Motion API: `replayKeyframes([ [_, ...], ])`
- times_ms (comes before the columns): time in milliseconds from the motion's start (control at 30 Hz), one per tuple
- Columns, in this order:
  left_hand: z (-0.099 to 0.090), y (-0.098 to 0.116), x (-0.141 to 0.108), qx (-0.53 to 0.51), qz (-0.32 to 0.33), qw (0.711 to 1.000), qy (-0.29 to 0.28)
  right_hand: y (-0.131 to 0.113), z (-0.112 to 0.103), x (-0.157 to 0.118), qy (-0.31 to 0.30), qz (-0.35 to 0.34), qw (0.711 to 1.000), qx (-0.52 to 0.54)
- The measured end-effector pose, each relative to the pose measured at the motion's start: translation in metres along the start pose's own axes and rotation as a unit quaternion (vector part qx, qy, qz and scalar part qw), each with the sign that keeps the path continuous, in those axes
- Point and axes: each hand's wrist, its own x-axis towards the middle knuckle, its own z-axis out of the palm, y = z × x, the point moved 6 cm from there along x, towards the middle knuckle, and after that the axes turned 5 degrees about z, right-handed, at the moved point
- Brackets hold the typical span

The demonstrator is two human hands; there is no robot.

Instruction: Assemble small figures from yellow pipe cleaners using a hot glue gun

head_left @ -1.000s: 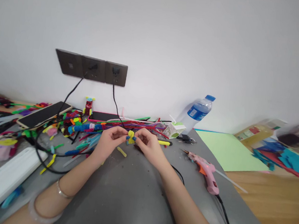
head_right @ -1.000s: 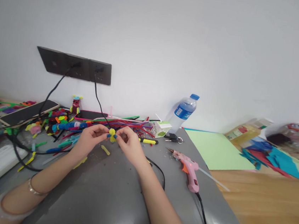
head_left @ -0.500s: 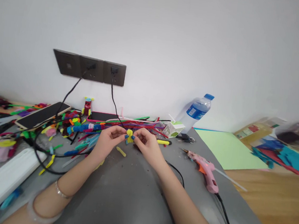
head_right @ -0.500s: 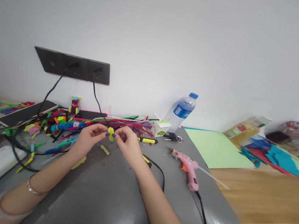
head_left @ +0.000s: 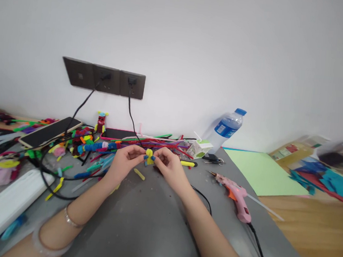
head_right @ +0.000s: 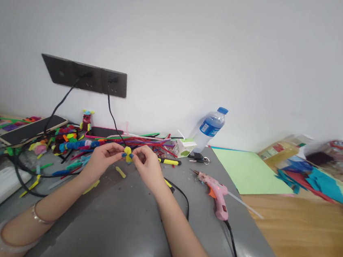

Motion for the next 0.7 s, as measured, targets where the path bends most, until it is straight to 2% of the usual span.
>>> replayKeyframes([
  [700,-0.0007,-0.0014,0.0003,0.018,0.020,1.000,-0.009,0.0021,0.0012,0.0005,-0.003,0.017,1.000,0.005],
])
